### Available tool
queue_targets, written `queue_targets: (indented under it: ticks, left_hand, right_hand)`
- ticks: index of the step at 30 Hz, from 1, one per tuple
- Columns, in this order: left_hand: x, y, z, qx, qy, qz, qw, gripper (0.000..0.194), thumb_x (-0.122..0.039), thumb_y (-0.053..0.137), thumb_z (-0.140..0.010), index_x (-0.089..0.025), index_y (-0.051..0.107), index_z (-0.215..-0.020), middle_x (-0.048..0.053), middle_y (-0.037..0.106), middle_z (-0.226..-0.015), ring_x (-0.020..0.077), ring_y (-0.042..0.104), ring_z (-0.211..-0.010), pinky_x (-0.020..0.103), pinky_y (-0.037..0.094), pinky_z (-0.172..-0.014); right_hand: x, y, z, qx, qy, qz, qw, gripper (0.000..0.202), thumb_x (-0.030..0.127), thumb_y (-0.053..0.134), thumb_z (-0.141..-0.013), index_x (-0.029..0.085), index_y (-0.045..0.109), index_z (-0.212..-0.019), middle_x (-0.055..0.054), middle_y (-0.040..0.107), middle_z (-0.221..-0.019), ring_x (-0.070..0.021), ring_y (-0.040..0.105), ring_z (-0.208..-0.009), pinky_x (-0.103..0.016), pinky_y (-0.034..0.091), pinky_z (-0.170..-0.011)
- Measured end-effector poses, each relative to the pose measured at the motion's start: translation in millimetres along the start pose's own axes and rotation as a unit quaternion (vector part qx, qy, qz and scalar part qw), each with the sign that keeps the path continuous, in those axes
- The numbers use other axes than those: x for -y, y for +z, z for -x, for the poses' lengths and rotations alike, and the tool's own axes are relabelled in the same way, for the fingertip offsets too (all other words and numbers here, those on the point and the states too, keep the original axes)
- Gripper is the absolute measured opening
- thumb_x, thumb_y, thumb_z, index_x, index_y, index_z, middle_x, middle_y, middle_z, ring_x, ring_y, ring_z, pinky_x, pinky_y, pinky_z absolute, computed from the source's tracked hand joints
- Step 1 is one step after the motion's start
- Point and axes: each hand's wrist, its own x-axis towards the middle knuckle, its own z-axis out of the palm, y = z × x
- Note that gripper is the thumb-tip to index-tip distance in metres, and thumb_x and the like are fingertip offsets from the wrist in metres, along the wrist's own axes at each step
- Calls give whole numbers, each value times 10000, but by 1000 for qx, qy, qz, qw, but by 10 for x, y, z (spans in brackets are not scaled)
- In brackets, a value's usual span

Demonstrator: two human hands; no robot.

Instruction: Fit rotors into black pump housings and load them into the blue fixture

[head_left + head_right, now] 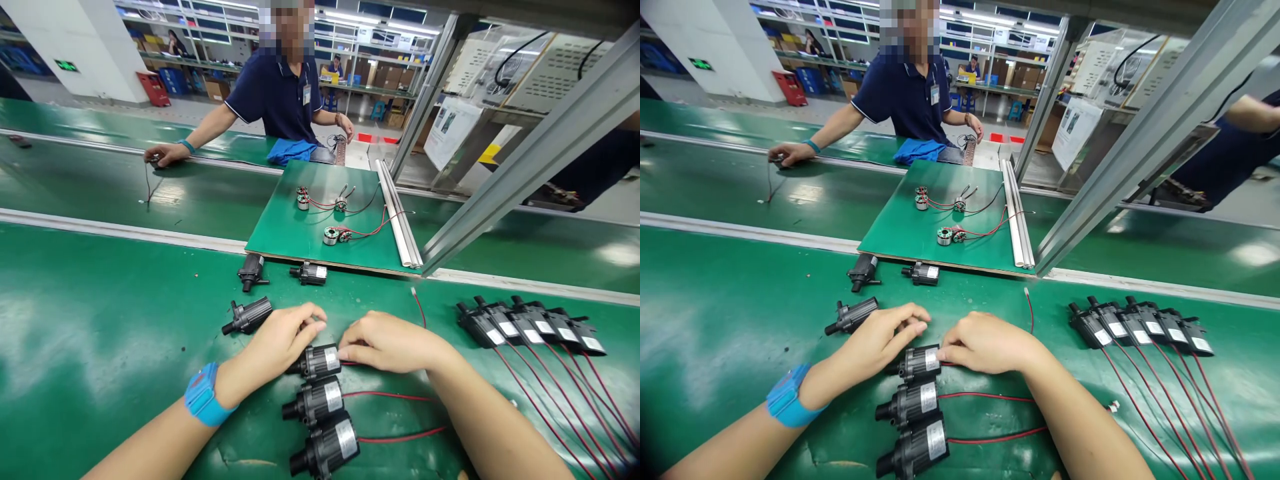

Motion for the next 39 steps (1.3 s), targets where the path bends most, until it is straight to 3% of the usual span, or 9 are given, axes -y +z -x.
queue_targets:
  ticks: [4, 6, 9, 14, 18, 24, 29, 35, 39]
  left_hand:
    - [97, -57, -284, -136, 46, -254, 956, 383, -198, 487, -987, -154, 540, -1363, 168, 586, -1364, 344, 526, -1268, 500, 445, -1027]
    - [117, -88, -451, -144, 48, -339, 929, 424, -115, 487, -956, -114, 531, -1378, 209, 487, -1482, 409, 411, -1384, 562, 402, -1065]
    - [78, -79, -584, -116, 50, -352, 927, 325, -52, 468, -930, -79, 620, -1216, 231, 461, -1501, 423, 344, -1436, 579, 369, -1098]
    - [11, 41, -424, -70, 43, -280, 957, 178, -52, 554, -886, -133, 611, -1034, 136, 681, -1023, 326, 628, -1119, 481, 508, -968]
    - [46, 96, -192, -107, 21, -158, 981, 454, -107, 637, -868, -176, 485, -1290, 105, 579, -1166, 236, 613, -1092, 366, 531, -948]
    - [118, 147, -3, -144, -26, 81, 986, 394, -262, 707, -866, -246, 527, -1216, 61, 610, -1185, 240, 606, -1102, 394, 499, -967]
    - [135, 196, -40, -155, -35, 115, 981, 433, -280, 773, -805, -226, 546, -1170, 46, 656, -1134, 245, 631, -1054, 390, 513, -929]
    - [132, 187, 17, -138, 5, 176, 975, 524, -234, 661, -888, -275, 431, -1358, 65, 575, -1354, 229, 576, -1240, 365, 522, -1004]
    - [155, 215, 63, -142, 11, 173, 975, 588, -258, 685, -881, -282, 388, -1389, 70, 589, -1339, 228, 583, -1251, 369, 525, -1026]
  right_hand:
    - [-127, -145, -139, -217, 52, 52, 973, 250, 303, 474, -1026, 232, 712, -1056, -20, 737, -1035, -176, 633, -924, -290, 416, -826]
    - [-242, -246, -304, -319, 98, 132, 934, 219, 276, 522, -999, 230, 699, -1120, -45, 717, -1062, -217, 595, -985, -331, 409, -866]
    - [-408, -409, -587, -374, 141, 259, 879, 304, 251, 603, -941, 262, 655, -1241, -76, 665, -1156, -271, 525, -1056, -378, 390, -867]
    - [-549, -606, -976, -356, 139, 347, 856, 542, 255, 646, -896, 262, 521, -1423, -115, 491, -1447, -325, 427, -1207, -449, 357, -943]
    - [-566, -648, -1098, -335, 155, 317, 874, 396, 287, 639, -915, 229, 627, -1307, -132, 440, -1502, -354, 384, -1288, -502, 333, -1002]
    - [-267, -459, -702, -367, 30, 181, 912, 362, 322, 707, -901, 214, 634, -1238, -90, 627, -1252, -252, 532, -1169, -432, 346, -1057]
    - [153, -249, -299, -249, -10, -8, 968, 369, 402, 667, -927, 262, 615, -1265, -35, 664, -1045, -167, 616, -889, -298, 484, -821]
    - [353, -195, -260, -193, 32, 45, 980, 419, 336, 714, -896, 256, 616, -1295, -28, 599, -981, -162, 607, -845, -280, 486, -762]
    - [379, -164, -289, -178, 59, 119, 975, 388, 367, 728, -879, 220, 653, -1229, -29, 589, -953, -158, 596, -783, -271, 455, -681]
